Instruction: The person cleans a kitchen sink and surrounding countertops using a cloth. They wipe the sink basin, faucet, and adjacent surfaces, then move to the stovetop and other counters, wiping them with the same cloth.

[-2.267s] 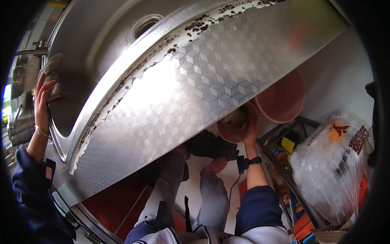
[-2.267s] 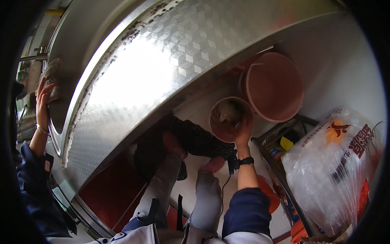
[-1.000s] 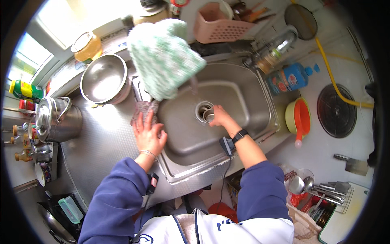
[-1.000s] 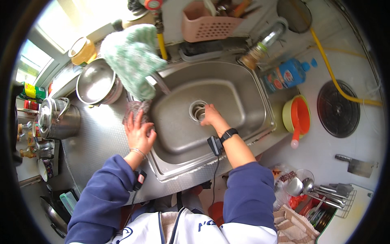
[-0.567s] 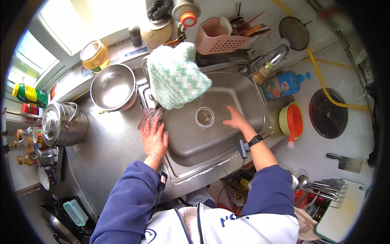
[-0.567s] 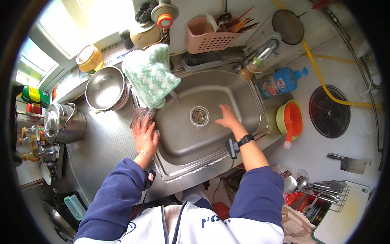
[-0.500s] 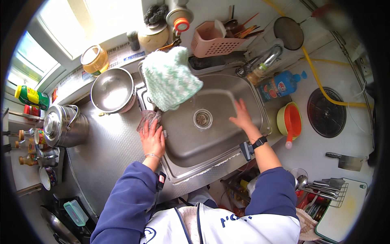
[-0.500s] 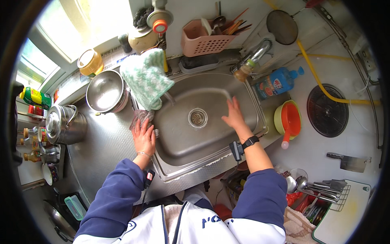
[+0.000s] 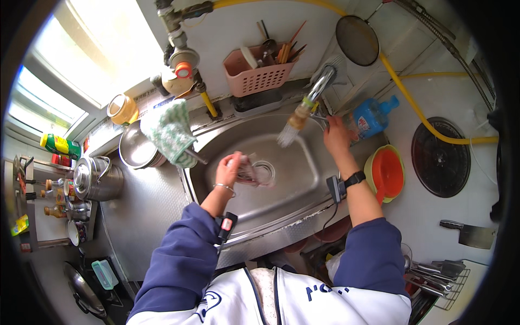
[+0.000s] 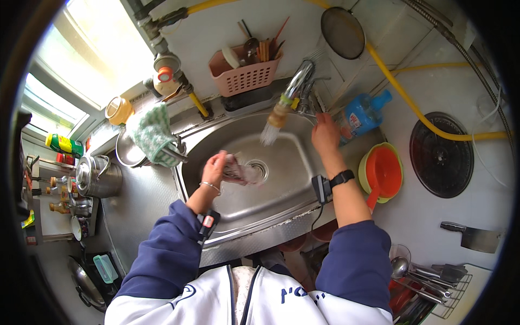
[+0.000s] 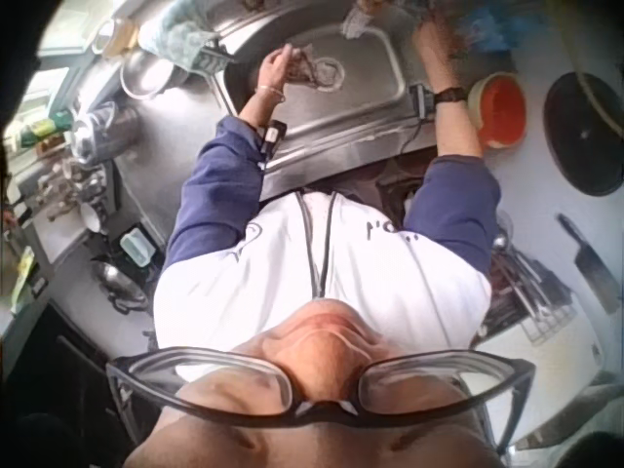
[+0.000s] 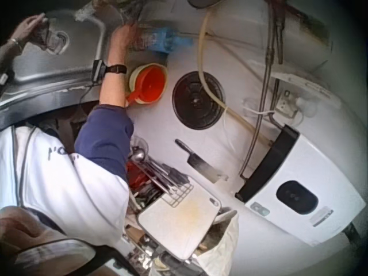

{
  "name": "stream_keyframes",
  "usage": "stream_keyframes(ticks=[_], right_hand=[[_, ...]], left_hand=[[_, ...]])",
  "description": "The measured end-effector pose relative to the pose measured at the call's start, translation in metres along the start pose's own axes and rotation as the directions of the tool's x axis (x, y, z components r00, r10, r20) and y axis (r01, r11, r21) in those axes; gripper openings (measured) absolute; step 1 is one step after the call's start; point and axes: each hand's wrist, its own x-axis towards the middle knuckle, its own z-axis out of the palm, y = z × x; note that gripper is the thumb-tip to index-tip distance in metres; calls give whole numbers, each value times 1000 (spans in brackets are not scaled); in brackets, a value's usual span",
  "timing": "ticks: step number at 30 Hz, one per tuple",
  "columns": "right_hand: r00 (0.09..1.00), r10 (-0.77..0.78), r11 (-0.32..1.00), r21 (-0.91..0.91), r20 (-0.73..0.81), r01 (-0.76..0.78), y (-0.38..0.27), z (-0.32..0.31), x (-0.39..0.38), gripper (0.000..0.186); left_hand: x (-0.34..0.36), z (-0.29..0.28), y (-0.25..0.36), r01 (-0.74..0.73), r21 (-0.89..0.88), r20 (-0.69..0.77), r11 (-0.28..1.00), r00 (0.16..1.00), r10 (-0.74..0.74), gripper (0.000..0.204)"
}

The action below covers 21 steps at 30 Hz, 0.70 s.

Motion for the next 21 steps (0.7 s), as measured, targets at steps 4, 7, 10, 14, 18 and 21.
stream_keyframes(ticks=[4,7,10,14,18,21], right_hand=[[989,-101,994,21,-110,104,-23,-8,-32,60],[950,22,799,565,313,-205,-70,10,-78,73],[607,-16,-200,593,794,-780,-114,38,-100,71],[656,-95,-322,600,749,-732,-139,53,-99,62],[751,-159,-277,701,641,-657,-159,45,-100,70],[616,-177,-281,561,767,-779,-158,45,-71,75]], left_hand=[[-7,60,3,2,-91,176,996,984,14,46],[-8,86,2,96,-174,257,980,965,-48,40],[-5,105,-9,138,-240,288,961,955,-65,40],[8,123,-21,-246,75,-36,966,968,249,44],[5,122,-14,132,-303,83,944,990,-112,55],[-15,119,-3,215,-322,202,922,967,-155,60]])
